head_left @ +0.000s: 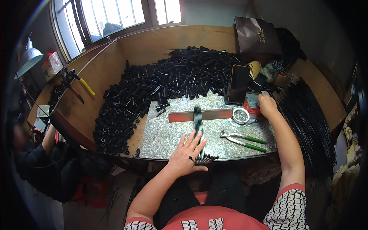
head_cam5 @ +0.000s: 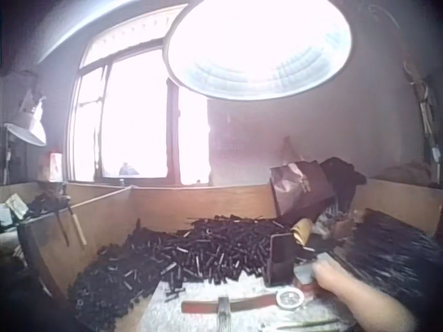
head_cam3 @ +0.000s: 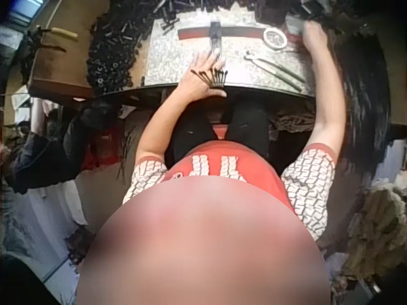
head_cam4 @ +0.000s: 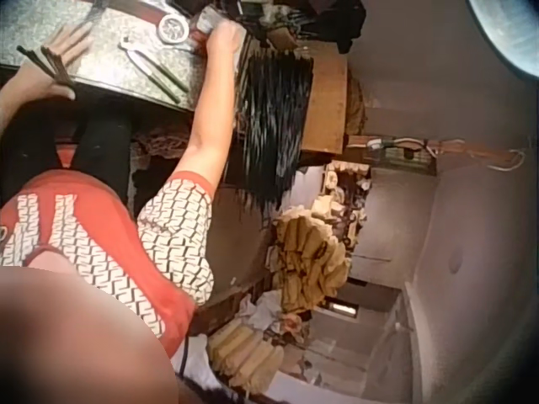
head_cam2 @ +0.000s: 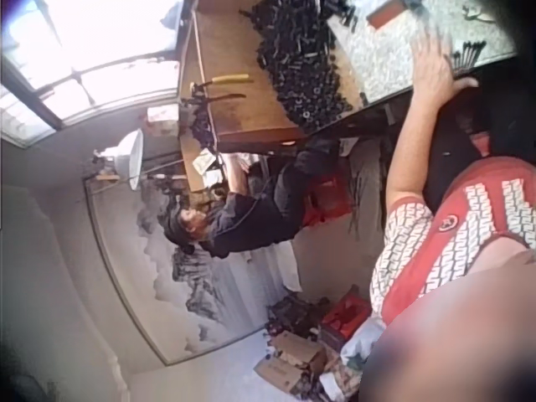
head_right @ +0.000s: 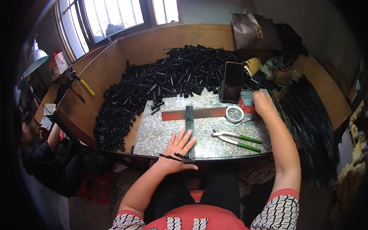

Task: Assembling bundles of black rods into plastic hubs to create fan-like structures.

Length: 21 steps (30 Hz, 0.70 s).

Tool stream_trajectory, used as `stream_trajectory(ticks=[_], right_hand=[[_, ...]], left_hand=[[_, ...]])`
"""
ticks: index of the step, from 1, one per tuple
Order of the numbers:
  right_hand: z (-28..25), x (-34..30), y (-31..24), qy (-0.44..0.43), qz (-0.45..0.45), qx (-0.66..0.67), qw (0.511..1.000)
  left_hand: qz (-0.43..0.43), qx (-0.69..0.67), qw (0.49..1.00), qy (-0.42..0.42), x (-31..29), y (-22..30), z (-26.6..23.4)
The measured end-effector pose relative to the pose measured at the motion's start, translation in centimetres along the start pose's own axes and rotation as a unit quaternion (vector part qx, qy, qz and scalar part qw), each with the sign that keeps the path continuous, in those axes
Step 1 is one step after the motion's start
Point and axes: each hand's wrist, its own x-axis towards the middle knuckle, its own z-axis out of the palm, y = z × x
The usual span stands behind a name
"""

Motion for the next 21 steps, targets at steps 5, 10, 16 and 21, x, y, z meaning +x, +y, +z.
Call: stream_trajectory(ticks=[5,10,16,21], right_hand=[[-1.3,-1.3,0.4,0.056,0.002,0.072,0.996],[-7.4,-3.7,-4.2,0.115,-0.072,0.224,0.965],[-15.1,-8.8,-11.8,0.164,-0.237,0.307,0.907],[-19.0,-11.6,-13.6,0.197,-0.319,0.300,0.877]], left_hand=[[-0.003,-0.206,0.976,0.066,0.1,0.7,-2.5],[0.094,-0.508,0.852,0.089,0.9,2.3,-9.5],[0.073,-0.538,0.831,0.122,1.2,3.2,-11.9],[0.041,-0.515,0.837,0.178,0.8,3.9,-11.4]])
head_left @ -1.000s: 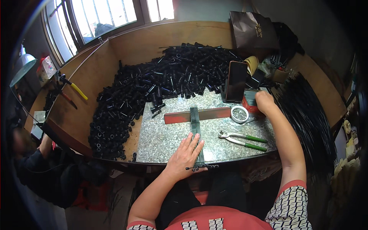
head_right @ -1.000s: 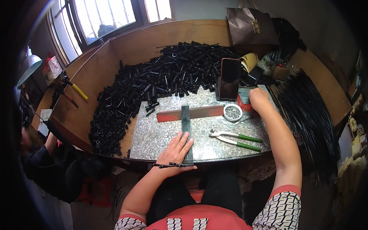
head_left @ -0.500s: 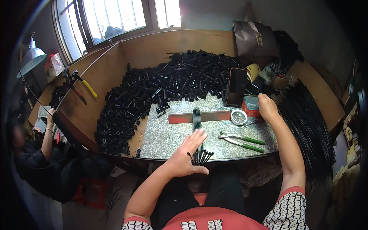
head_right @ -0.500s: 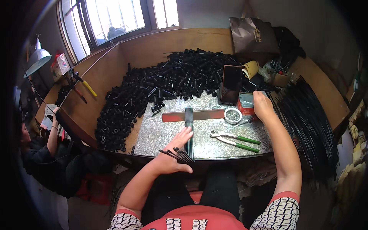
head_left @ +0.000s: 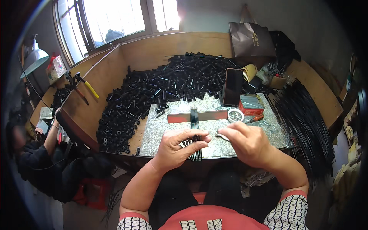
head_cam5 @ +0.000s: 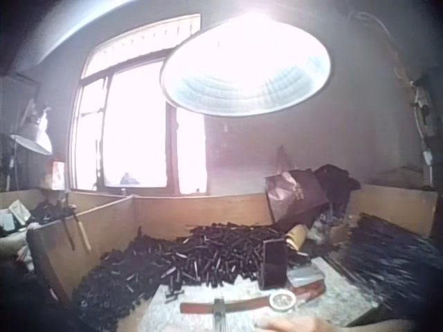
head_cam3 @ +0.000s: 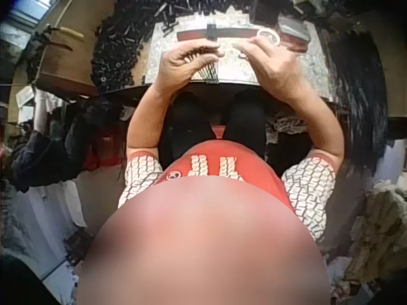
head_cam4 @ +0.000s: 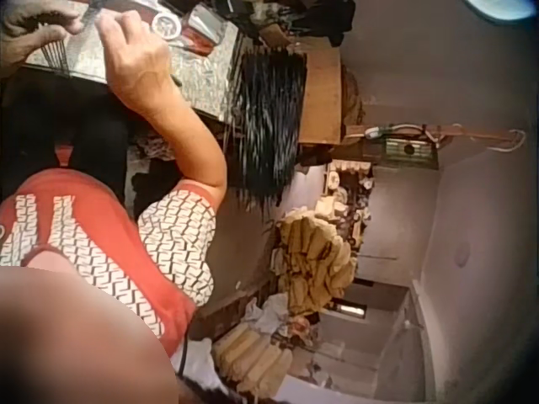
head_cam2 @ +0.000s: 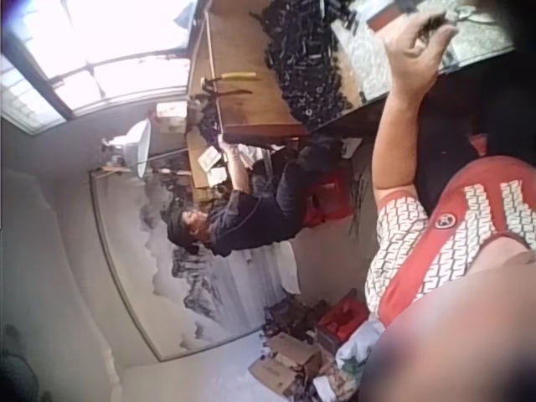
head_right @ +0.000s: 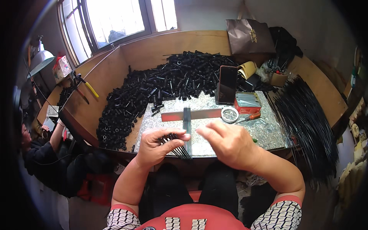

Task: Assembling bundles of black rods into plastic hubs to create fan-like structures.

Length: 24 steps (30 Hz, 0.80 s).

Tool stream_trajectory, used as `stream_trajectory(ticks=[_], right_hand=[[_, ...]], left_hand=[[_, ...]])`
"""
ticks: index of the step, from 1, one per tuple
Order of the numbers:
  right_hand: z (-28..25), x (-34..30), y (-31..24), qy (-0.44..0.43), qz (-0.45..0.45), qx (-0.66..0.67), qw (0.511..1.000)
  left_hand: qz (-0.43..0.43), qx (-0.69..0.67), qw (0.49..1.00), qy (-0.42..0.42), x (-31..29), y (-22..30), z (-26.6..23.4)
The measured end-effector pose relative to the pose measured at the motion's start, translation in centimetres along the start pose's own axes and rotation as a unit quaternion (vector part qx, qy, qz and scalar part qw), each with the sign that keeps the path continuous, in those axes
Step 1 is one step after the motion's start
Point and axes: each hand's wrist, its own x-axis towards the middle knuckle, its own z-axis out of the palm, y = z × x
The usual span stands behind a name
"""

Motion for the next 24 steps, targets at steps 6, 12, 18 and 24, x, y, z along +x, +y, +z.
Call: stream_trajectory(ticks=[6,12,18,24], right_hand=[[-0.28,0.23,-0.78,0.011,-0.058,0.004,0.998],[-0.22,0.45,-0.91,0.005,-0.060,0.000,0.998],[-0.28,0.73,-1.00,0.011,-0.055,-0.007,0.998],[-0.61,0.82,-1.19,0.002,-0.059,-0.024,0.998]], left_hand=[[0.018,0.038,0.999,0.015,-0.10,0.41,0.31],[0.039,0.053,0.998,0.019,-0.02,-0.10,0.08],[0.046,0.069,0.996,0.035,-0.09,-0.30,0.35],[0.065,0.095,0.992,0.057,-0.15,-0.41,0.75]])
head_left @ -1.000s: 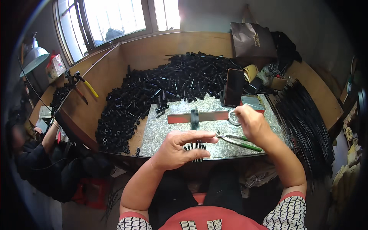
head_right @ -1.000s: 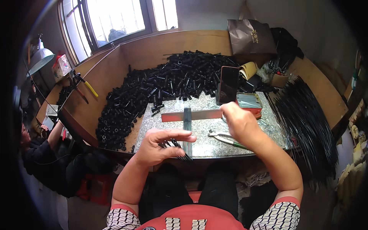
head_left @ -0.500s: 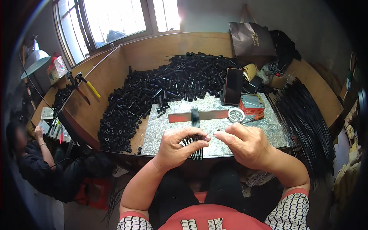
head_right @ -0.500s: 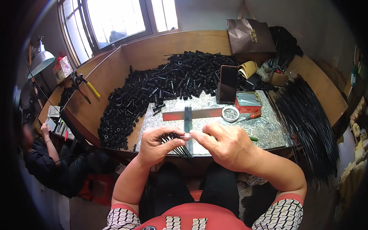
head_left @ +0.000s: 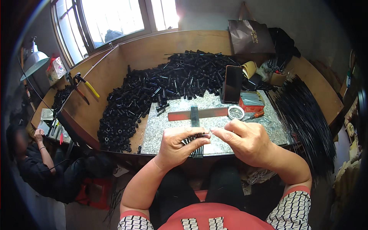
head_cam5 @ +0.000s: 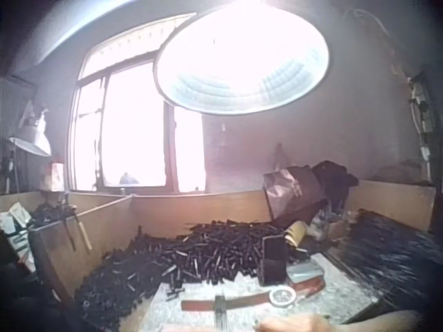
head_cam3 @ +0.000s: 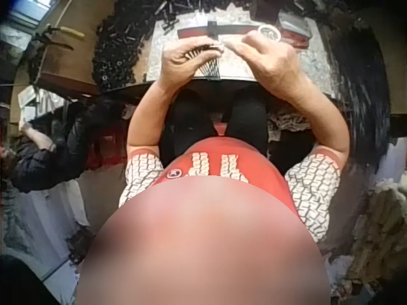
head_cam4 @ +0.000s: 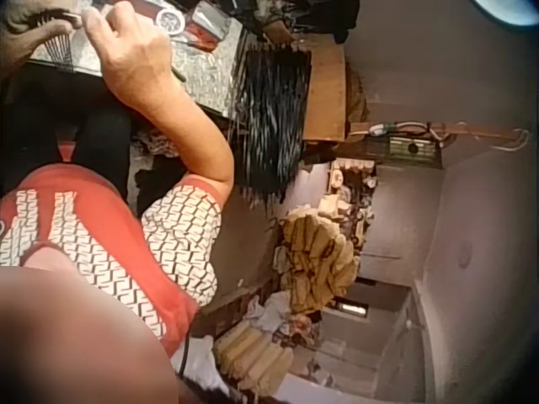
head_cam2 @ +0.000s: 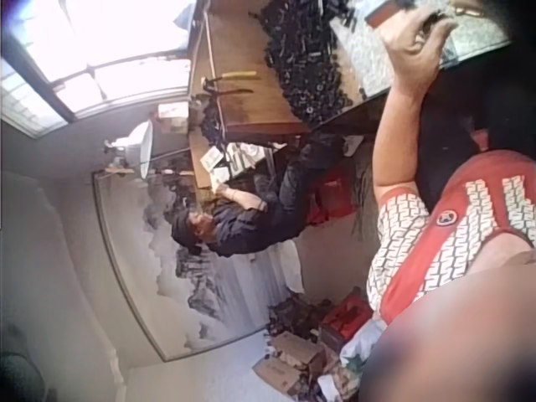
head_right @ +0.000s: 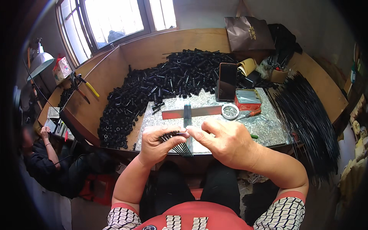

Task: Assembling bundles of black rods into plastic hubs to create fan-like structures.

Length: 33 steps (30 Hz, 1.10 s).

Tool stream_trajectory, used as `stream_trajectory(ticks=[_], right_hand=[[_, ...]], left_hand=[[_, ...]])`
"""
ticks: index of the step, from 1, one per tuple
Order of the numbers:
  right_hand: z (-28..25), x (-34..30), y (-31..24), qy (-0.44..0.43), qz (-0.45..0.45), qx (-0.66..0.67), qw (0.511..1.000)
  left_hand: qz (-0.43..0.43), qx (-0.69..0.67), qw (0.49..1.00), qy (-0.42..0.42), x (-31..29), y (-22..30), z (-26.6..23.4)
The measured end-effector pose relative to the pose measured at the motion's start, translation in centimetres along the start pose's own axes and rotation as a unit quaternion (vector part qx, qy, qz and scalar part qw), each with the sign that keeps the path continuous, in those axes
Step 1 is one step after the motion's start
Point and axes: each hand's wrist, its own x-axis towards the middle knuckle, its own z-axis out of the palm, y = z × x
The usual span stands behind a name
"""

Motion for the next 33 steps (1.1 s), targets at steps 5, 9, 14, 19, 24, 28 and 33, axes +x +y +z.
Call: stream_trajectory(ticks=[5,9,14,19,24,28,33], right_hand=[[-0.23,-0.06,-0.09,0.003,-0.003,-0.009,1.000],[-0.17,-0.11,0.02,0.017,0.002,-0.008,1.000],[-0.52,-0.14,-0.05,0.007,0.002,-0.020,1.000],[-0.50,-0.26,-0.11,0.013,0.001,-0.015,1.000],[-0.50,-0.35,-0.18,0.011,0.003,-0.015,1.000],[-0.35,-0.45,-0.09,0.007,0.000,-0.015,1.000],[-0.47,-0.32,-0.15,0.003,-0.007,-0.012,1.000]], left_hand=[[0.027,0.005,1.000,0.002,0.17,0.14,0.27],[0.013,0.001,1.000,0.002,-0.05,-0.07,-0.03],[0.027,-0.004,1.000,0.000,0.12,0.00,0.07],[0.007,0.007,1.000,-0.028,-0.12,0.56,-0.21],[0.013,0.013,0.999,-0.033,-0.16,0.68,-0.20],[0.014,-0.001,1.000,0.001,-0.30,0.25,0.19],[0.022,0.014,1.000,0.000,-0.17,0.42,0.13]])
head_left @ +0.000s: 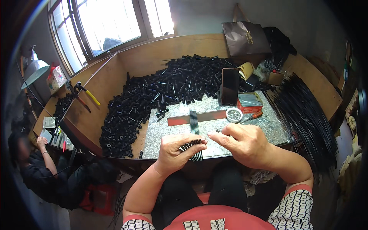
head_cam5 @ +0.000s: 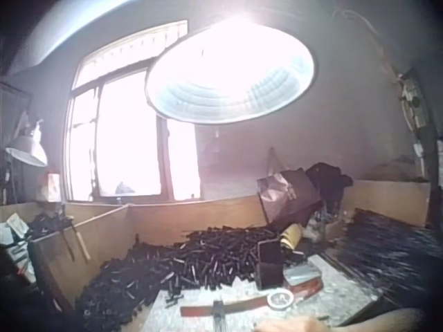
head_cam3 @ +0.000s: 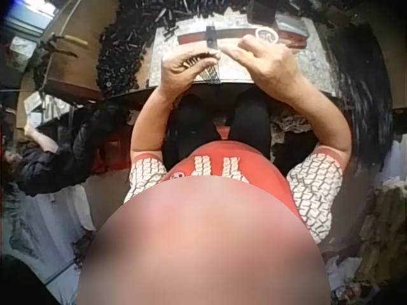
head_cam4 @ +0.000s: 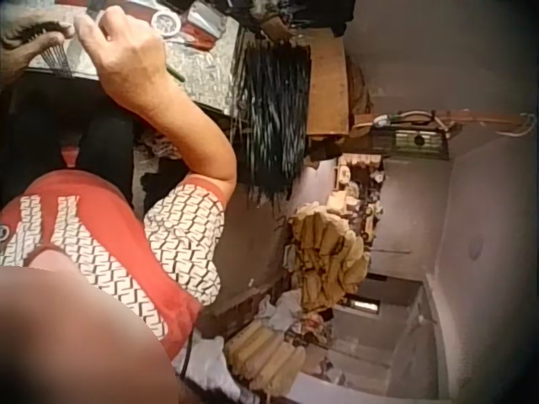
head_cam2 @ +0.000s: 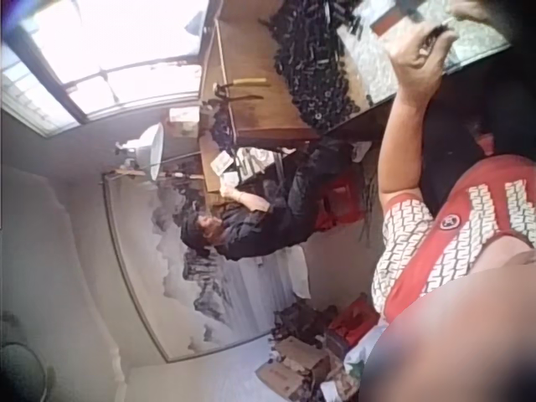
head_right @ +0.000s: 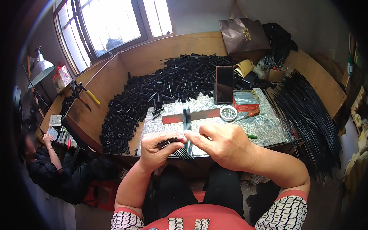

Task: Assembling bundles of black rods into plastic hubs to create fan-like structures.

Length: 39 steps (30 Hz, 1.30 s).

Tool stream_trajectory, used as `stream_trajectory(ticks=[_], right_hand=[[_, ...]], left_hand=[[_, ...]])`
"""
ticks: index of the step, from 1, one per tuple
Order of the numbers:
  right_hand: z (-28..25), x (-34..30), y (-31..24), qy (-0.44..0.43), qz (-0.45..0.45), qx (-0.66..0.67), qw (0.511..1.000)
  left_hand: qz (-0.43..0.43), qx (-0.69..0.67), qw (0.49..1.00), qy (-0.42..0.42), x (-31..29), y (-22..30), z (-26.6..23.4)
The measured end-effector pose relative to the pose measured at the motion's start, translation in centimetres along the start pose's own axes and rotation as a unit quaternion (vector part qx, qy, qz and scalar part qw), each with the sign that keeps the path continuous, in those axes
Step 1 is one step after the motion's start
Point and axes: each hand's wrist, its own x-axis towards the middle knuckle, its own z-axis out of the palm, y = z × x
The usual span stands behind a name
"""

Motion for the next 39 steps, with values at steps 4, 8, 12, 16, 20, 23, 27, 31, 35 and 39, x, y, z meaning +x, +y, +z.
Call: stream_trajectory(ticks=[4,8,12,16,20,23,27,31,35,39], right_hand=[[0.0,0.1,-0.2,-0.012,0.009,0.013,1.000],[1.0,-0.1,-0.3,0.070,0.067,0.038,0.995],[0.0,-0.3,0.2,-0.003,0.044,0.047,0.998],[-0.6,0.1,0.4,-0.011,-0.004,0.025,1.000],[-1.0,0.5,0.5,-0.006,-0.043,-0.001,0.999],[-1.1,0.7,0.6,0.001,-0.066,0.002,0.998],[-1.1,1.2,0.5,-0.018,-0.069,0.020,0.997],[-0.4,1.6,-0.1,-0.014,-0.038,0.108,0.993],[-0.2,2.5,-1.1,-0.014,0.054,0.225,0.973],[0.6,3.4,-1.6,-0.043,0.039,0.237,0.970]], left_hand=[[0.021,0.013,1.000,-0.012,0.3,0.1,0.1],[0.006,-0.003,0.999,-0.033,0.1,-0.4,-0.2],[0.041,0.039,0.997,-0.048,0.5,-0.1,-0.3],[0.066,0.056,0.994,-0.062,0.8,-0.2,-0.1],[0.059,0.063,0.994,-0.070,0.7,-0.5,0.0],[0.104,0.083,0.988,-0.074,0.8,-0.6,-0.1],[0.100,0.101,0.987,-0.071,0.7,-0.7,-0.1],[0.134,0.113,0.983,-0.058,0.7,-0.9,-0.1],[0.143,0.122,0.981,-0.057,0.2,-1.6,0.2],[0.154,0.151,0.975,-0.062,-0.9,-3.6,0.8]])
